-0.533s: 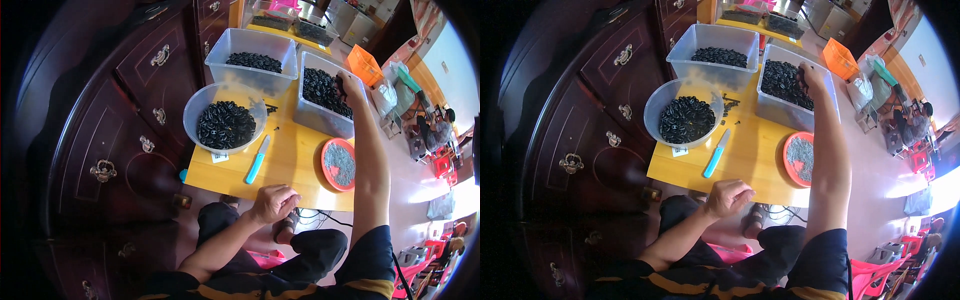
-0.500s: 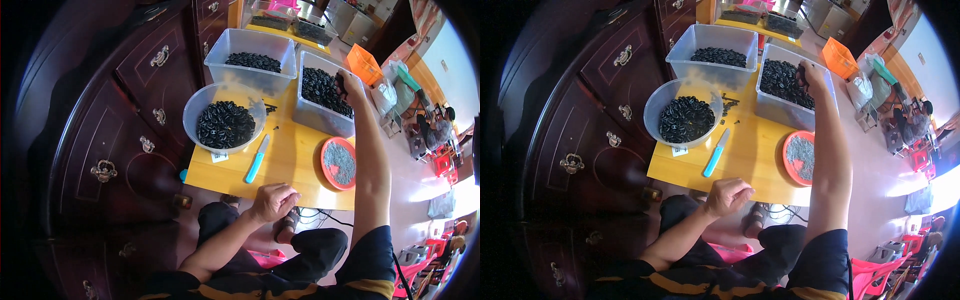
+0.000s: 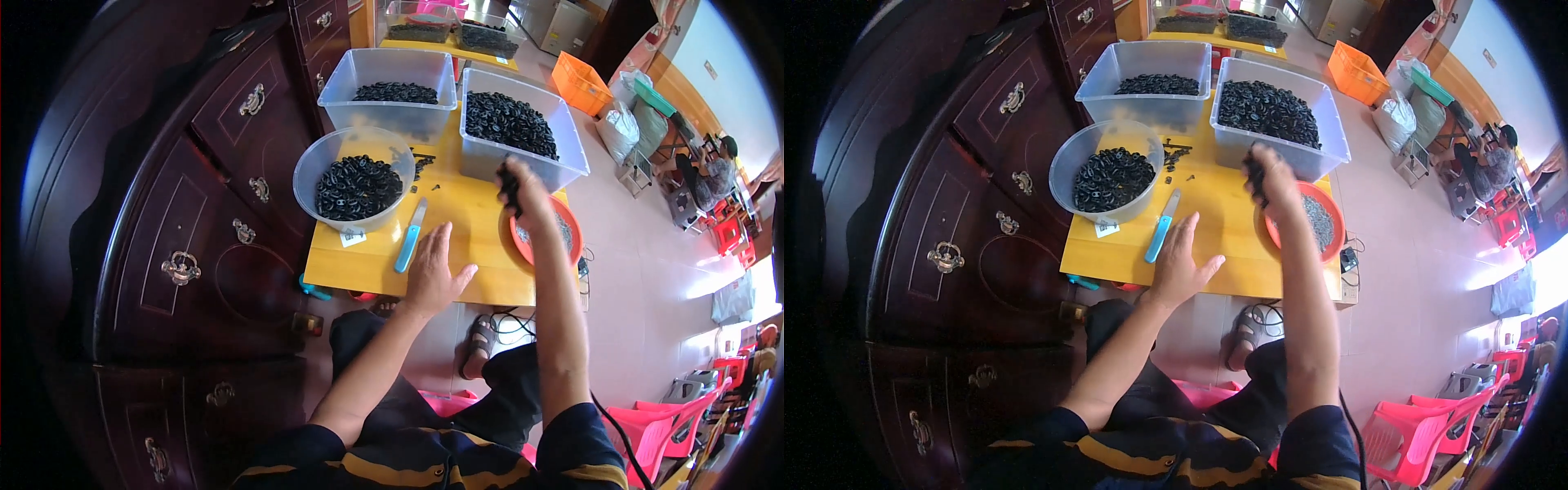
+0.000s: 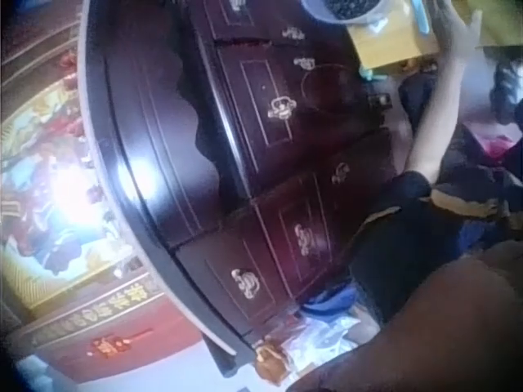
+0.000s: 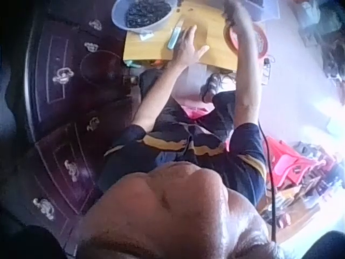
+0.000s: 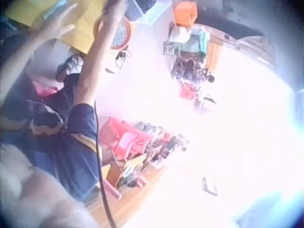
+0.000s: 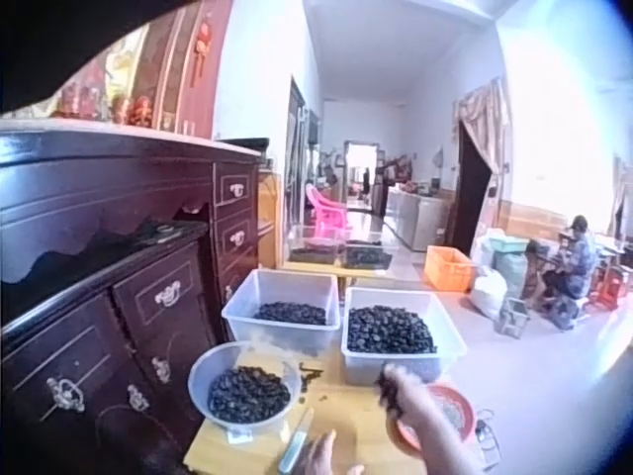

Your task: The person assembles small black plastic components by hand, inserting metal inserts into them.

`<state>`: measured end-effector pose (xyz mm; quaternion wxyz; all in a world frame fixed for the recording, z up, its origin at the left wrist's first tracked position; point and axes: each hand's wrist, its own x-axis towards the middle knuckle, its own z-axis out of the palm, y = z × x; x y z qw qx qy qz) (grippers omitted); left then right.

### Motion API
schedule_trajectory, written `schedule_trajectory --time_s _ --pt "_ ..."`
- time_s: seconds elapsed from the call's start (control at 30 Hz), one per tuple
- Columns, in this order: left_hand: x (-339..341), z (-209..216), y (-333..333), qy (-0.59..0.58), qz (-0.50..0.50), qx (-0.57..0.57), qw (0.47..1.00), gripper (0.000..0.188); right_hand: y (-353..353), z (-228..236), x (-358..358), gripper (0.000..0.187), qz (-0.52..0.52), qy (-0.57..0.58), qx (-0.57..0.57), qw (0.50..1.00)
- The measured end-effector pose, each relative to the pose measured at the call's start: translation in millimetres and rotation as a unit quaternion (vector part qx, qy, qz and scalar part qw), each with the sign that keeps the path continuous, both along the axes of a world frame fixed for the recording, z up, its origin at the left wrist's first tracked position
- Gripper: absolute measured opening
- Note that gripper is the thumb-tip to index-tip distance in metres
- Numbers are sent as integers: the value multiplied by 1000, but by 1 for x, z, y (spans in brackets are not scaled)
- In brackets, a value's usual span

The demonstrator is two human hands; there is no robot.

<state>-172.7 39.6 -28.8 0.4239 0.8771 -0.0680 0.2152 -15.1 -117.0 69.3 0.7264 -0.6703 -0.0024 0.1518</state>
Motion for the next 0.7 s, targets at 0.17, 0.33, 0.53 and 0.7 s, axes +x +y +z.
schedule_trajectory --time_s 0.17,0.33,0.53,0.7 --pt "7 0 -11 91 25 88 992 107 10 -68 -44 35 -15 8 -54 998" --pt "27 -5 -20 121 26 135 983 107 12 -103 -59 35 -67 -61 -138 986" --pt "47 -17 -17 54 -20 175 983 94 11 -102 -76 28 -87 -255 -340 901" --pt "55 -31 -17 56 -33 197 978 85 12 -106 -83 25 -109 -348 -368 855"
